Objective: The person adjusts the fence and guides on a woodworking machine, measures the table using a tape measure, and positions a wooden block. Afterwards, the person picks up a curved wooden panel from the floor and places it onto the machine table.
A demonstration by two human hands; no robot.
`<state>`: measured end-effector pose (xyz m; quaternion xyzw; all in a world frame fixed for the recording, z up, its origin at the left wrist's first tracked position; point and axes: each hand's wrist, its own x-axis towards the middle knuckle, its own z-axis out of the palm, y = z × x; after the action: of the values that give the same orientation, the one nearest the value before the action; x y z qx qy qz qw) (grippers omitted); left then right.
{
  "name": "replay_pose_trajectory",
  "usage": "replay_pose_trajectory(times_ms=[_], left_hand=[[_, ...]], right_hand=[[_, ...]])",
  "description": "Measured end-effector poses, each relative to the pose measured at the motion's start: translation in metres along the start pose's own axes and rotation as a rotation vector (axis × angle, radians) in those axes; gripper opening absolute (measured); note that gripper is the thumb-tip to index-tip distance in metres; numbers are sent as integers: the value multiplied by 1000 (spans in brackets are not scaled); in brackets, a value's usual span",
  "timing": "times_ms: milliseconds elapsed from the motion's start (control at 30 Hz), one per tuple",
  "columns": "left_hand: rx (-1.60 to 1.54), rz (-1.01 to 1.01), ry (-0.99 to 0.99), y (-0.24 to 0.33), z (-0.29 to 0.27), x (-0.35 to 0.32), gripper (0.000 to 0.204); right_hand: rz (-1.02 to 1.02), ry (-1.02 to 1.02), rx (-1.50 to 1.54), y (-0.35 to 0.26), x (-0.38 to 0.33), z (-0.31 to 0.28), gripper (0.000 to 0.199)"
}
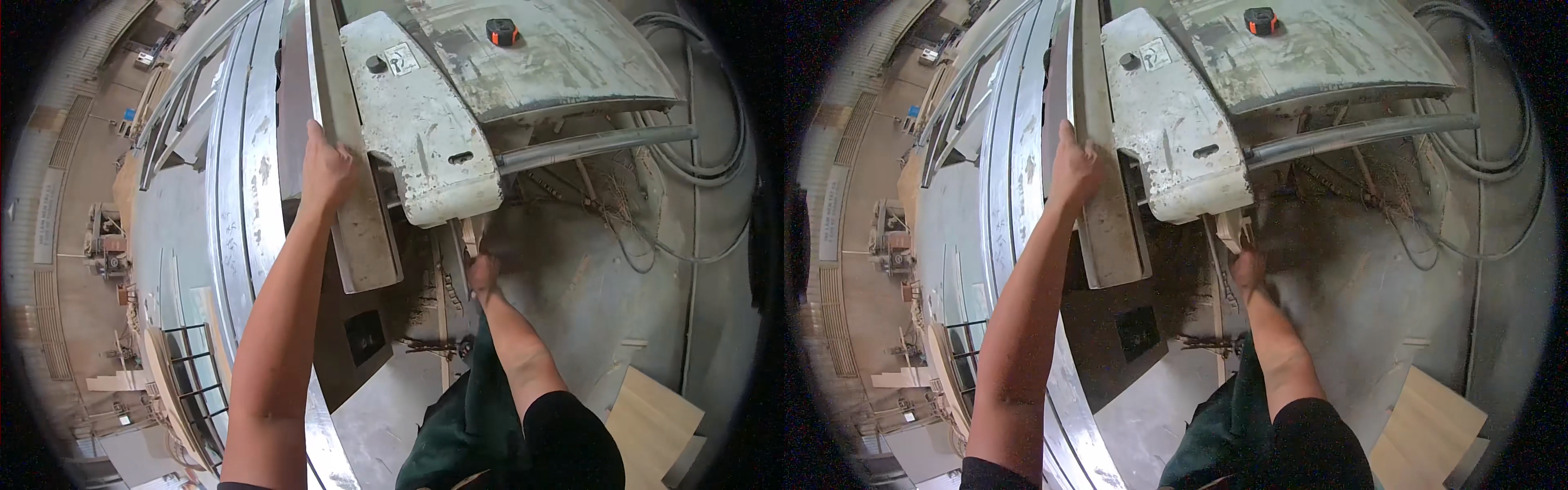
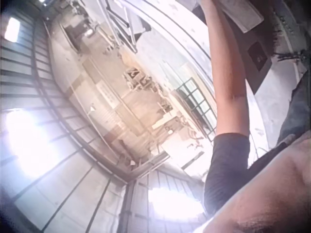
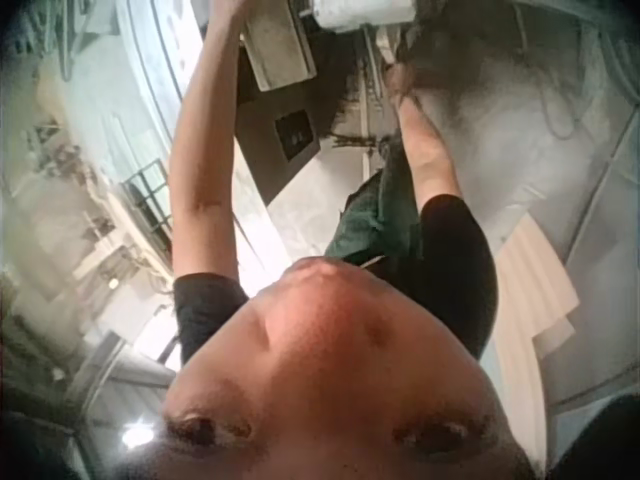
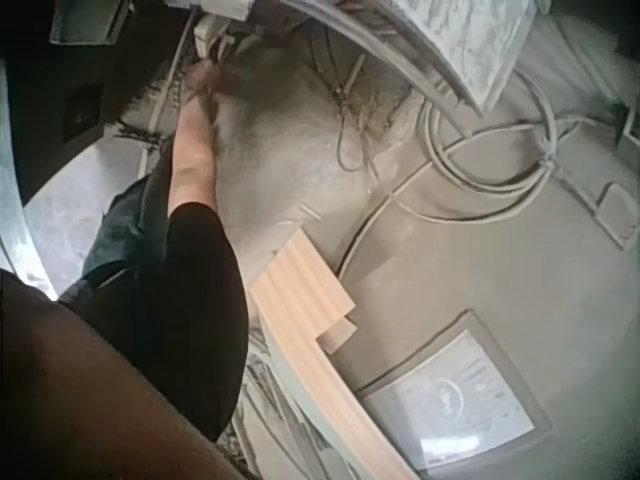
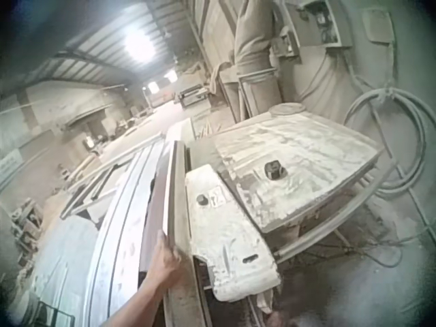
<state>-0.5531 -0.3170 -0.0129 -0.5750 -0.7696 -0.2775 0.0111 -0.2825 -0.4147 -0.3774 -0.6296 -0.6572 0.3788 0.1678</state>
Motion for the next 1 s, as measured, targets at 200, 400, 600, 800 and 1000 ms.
replay_pose_trajectory(times_ms=[200,400,600,800,1000], left_hand=[[1,-187,-160,4,-22,2,42],[3,-124,-135,10,-16,8,29],[-12,-78,-108,5,-9,9,37],[-7,-91,-110,5,-13,6,39],[9,-35,-28,5,-4,5,42]], right_hand=[[-50,79,-47,-26,-14,-3,25],[-71,-57,-60,-9,3,-2,36],[-126,293,-177,2,1,8,38],[-169,206,-188,2,-2,16,39],[-212,312,-145,9,5,16,37]])
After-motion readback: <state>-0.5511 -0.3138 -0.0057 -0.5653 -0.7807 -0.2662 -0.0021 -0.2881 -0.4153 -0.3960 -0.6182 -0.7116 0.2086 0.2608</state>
